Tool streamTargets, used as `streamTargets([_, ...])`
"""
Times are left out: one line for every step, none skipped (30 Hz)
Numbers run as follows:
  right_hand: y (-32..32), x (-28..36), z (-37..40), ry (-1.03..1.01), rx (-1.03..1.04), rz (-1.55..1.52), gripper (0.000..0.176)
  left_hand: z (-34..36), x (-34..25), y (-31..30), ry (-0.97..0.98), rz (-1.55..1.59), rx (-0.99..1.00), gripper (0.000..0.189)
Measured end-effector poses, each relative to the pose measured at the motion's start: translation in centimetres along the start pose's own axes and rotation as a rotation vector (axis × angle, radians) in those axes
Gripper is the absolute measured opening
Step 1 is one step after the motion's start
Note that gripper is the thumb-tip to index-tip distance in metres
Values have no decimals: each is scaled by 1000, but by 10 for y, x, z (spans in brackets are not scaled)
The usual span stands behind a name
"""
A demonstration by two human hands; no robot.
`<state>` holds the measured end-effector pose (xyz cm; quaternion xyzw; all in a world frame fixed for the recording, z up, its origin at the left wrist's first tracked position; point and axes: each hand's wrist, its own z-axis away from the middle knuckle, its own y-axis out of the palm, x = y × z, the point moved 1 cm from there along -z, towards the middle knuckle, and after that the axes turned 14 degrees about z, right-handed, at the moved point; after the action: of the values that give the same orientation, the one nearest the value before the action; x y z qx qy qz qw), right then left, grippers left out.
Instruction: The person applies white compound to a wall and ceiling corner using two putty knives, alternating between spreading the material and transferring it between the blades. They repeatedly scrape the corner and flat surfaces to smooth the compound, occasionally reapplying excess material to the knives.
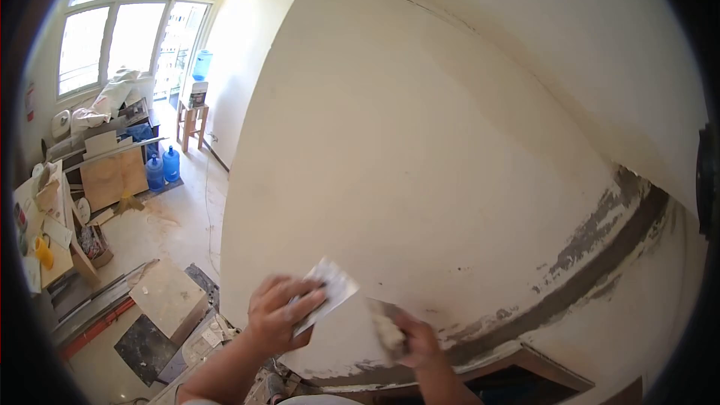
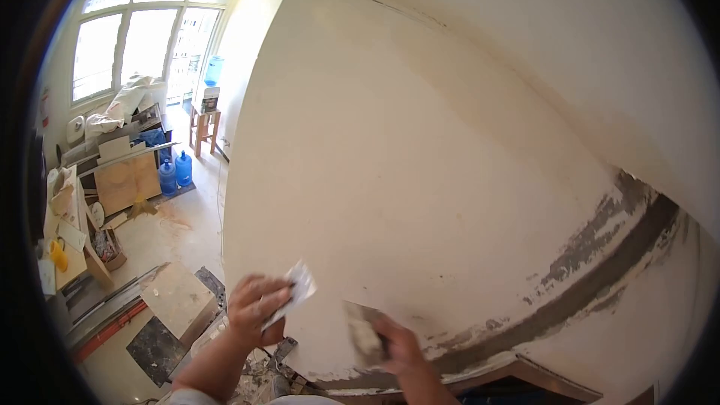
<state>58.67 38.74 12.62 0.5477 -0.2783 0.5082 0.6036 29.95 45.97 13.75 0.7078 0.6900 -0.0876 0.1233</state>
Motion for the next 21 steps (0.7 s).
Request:
streamTargets([14, -17, -15, 73, 19, -78, 37, 26, -9, -4, -44, 15, 4, 46])
streamTargets([30, -29, -26, 152, -33, -93, 36, 47, -17, -7, -90, 28, 5, 47])
streamTargets([44, -39, -35, 235, -83, -108, 35, 65, -24, -10, -116, -3, 32, 47])
streamTargets([56, -47, -42, 270, -72, -109, 34, 81, -30, -12, -143, -40, 55, 47])
streamTargets([67, -55, -49, 309, -56, -106, 32, 92, -37, -15, -172, -83, 75, 47])
streamTargets([76, -61, -54, 350, -36, -101, 31, 97, -45, -18, -197, -159, 103, 46])
streamTargets([84, -65, -59, 357, -39, -81, 31, 101, -52, -25, -228, -216, 126, 47])
streamTargets([90, -69, -64, 364, -40, -62, 31, 105, -57, -34, -261, -274, 150, 47])
streamTargets([95, -75, -68, 372, -39, -43, 32, 108, -61, -42, -294, -335, 175, 48])
streamTargets([98, -81, -73, 392, -17, -44, 32, 112, -64, -49, -310, -321, 159, 49])
streamTargets([101, -86, -73, 384, -42, -24, 32, 115, -65, -56, -304, -331, 171, 49])
streamTargets([104, -89, -74, 389, -71, -7, 32, 117, -66, -62, -312, -340, 186, 50])
streamTargets([111, -91, -74, 411, -101, 8, 33, 122, -70, -69, -338, -349, 203, 50])
streamTargets([116, -94, -73, 398, -129, 19, 33, 125, -72, -73, -355, -360, 191, 50])
streamTargets([118, -95, -73, 395, -158, 28, 33, 128, -72, -78, -380, -373, 183, 51])
streamTargets([120, -95, -72, 390, -77, -7, 34, 131, -72, -85, -391, -381, 179, 50])
streamTargets([121, -93, -70, 376, 3, -49, 34, 134, -71, -92, -396, -390, 177, 49])
streamTargets([118, -92, -70, 360, 2, -66, 33, 140, -70, -99, -418, -424, 200, 45])
streamTargets([114, -90, -71, 327, 6, -81, 33, 143, -67, -107, -422, -459, 224, 41])
streamTargets([111, -87, -73, 316, 5, -30, 32, 147, -63, -116, -457, -450, 173, 36])
streamTargets([110, -84, -74, 298, 1, 23, 32, 146, -60, -125, -486, -437, 120, 30])
